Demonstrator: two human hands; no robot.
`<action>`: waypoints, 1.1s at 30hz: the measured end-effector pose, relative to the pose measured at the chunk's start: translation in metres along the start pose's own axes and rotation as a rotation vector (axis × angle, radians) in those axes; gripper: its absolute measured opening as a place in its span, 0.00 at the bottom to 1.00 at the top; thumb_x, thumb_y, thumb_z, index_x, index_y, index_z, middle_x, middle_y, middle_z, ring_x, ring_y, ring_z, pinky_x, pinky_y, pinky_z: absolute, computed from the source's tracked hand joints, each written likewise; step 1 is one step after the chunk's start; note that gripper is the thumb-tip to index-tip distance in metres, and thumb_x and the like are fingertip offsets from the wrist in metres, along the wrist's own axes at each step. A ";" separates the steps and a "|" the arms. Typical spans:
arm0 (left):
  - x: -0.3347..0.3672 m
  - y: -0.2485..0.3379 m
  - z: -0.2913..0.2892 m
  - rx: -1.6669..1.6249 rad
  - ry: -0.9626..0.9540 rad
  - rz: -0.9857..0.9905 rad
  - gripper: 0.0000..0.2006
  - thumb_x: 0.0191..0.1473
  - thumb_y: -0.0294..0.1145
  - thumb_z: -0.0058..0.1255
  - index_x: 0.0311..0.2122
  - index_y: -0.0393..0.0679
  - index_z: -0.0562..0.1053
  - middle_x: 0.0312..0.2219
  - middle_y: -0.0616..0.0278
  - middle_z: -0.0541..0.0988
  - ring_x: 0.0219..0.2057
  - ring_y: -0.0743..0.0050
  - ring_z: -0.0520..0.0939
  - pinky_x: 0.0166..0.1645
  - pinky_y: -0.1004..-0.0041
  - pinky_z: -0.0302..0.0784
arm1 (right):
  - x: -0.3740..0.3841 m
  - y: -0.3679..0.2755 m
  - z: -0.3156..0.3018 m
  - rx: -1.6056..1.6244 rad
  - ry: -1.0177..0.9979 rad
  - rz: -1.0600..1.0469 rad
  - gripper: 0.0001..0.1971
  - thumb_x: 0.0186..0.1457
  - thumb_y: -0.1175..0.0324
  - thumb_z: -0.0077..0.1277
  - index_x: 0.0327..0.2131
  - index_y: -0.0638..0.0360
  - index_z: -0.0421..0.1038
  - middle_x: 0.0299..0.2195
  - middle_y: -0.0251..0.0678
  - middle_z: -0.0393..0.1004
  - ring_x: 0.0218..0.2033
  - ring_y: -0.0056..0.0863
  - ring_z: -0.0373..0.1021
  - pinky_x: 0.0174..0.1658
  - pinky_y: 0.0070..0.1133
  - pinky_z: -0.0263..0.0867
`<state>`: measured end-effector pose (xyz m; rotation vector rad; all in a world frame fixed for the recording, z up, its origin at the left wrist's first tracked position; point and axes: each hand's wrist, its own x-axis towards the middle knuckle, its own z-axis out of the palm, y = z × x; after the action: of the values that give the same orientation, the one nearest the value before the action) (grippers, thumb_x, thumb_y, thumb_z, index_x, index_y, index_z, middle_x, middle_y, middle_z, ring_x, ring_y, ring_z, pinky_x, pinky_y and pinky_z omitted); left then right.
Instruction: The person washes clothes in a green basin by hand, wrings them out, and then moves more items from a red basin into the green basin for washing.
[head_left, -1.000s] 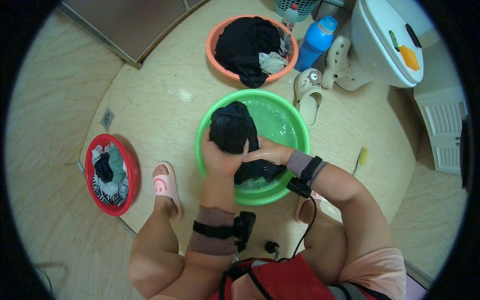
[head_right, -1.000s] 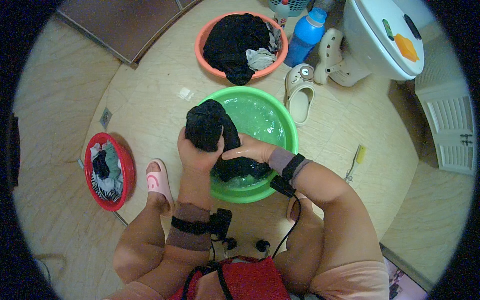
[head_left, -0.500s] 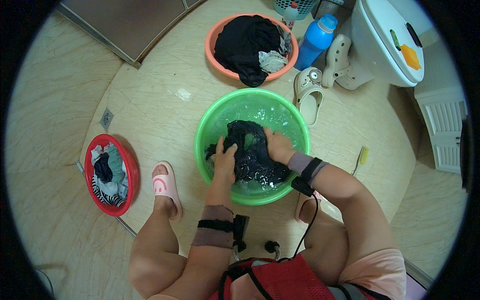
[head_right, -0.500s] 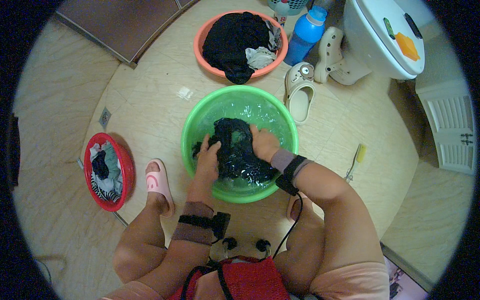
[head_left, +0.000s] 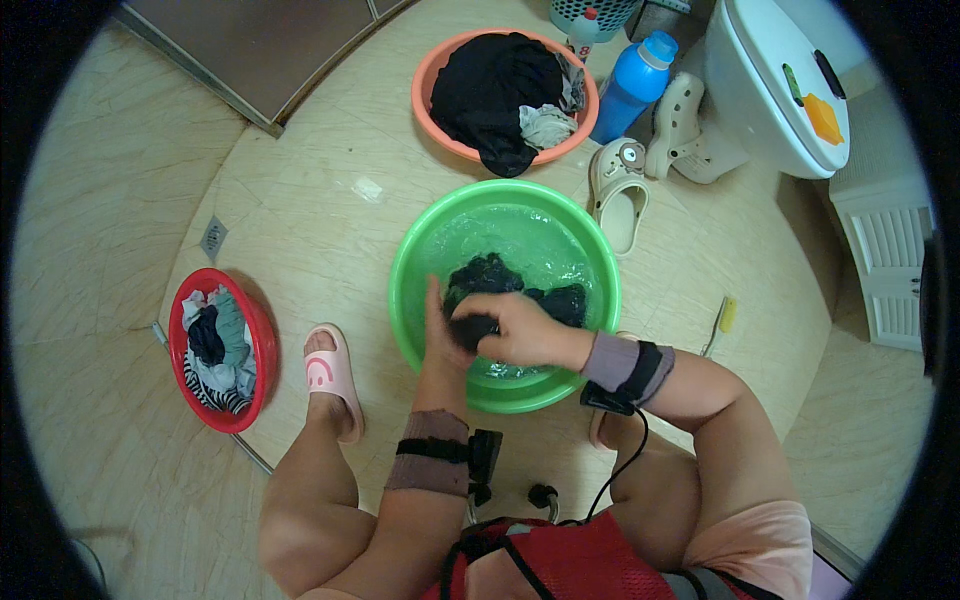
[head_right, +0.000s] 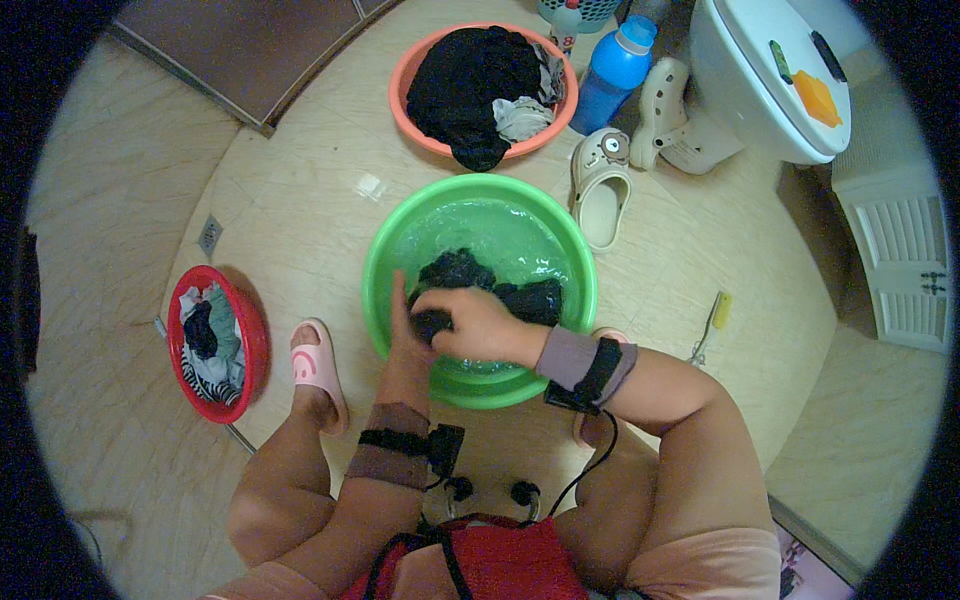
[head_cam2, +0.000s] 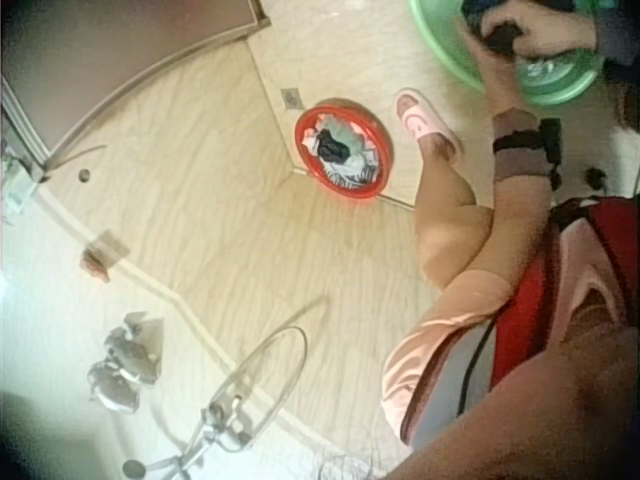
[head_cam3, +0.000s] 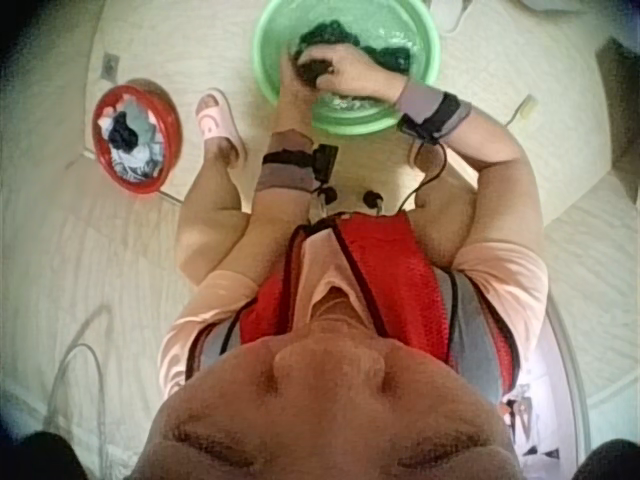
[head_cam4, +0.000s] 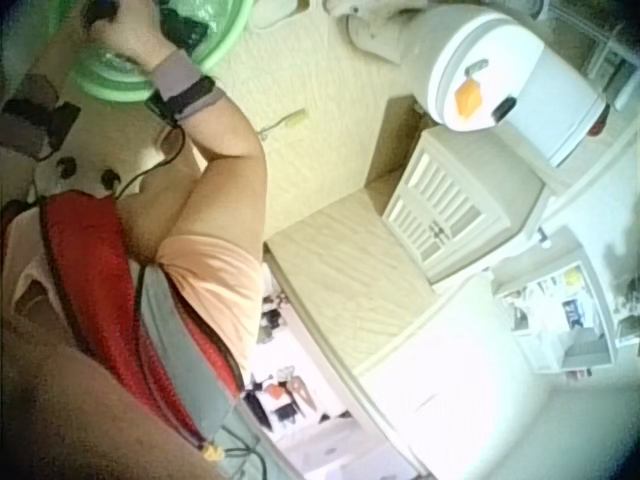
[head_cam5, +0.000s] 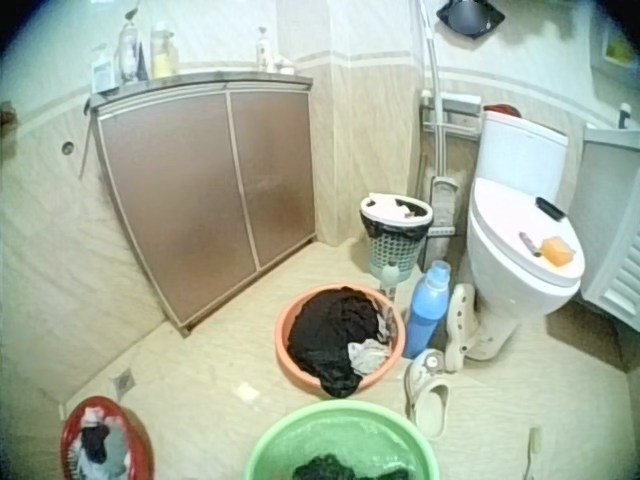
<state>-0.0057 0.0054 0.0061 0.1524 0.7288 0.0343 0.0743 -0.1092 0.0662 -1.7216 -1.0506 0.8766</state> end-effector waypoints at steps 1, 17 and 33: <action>-0.001 -0.001 0.001 0.001 -0.057 0.032 0.27 0.55 0.58 0.40 0.47 0.44 0.71 0.42 0.56 0.76 0.42 0.61 0.77 0.46 0.60 0.75 | -0.002 -0.016 0.000 -0.018 -0.075 0.023 0.20 0.37 0.68 0.53 0.40 0.56 0.71 0.37 0.45 0.74 0.38 0.45 0.71 0.43 0.34 0.66; 0.019 -0.007 -0.001 0.445 0.370 0.206 0.16 0.53 0.50 0.47 0.43 0.54 0.70 0.38 0.69 0.76 0.37 0.76 0.75 0.34 0.73 0.73 | 0.021 0.095 -0.045 -0.239 0.507 0.448 0.24 0.51 0.48 0.50 0.36 0.65 0.71 0.31 0.56 0.73 0.36 0.48 0.71 0.40 0.36 0.66; 0.015 -0.001 -0.017 0.162 0.204 0.057 0.26 0.57 0.53 0.40 0.53 0.46 0.65 0.50 0.58 0.70 0.50 0.57 0.70 0.54 0.56 0.65 | 0.025 0.052 -0.010 -0.193 0.176 0.233 0.18 0.42 0.63 0.55 0.40 0.54 0.72 0.35 0.45 0.74 0.39 0.46 0.71 0.43 0.35 0.67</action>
<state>-0.0056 0.0080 -0.0166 0.3278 0.9308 0.0457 0.1071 -0.1011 0.0180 -2.0744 -0.8501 0.7687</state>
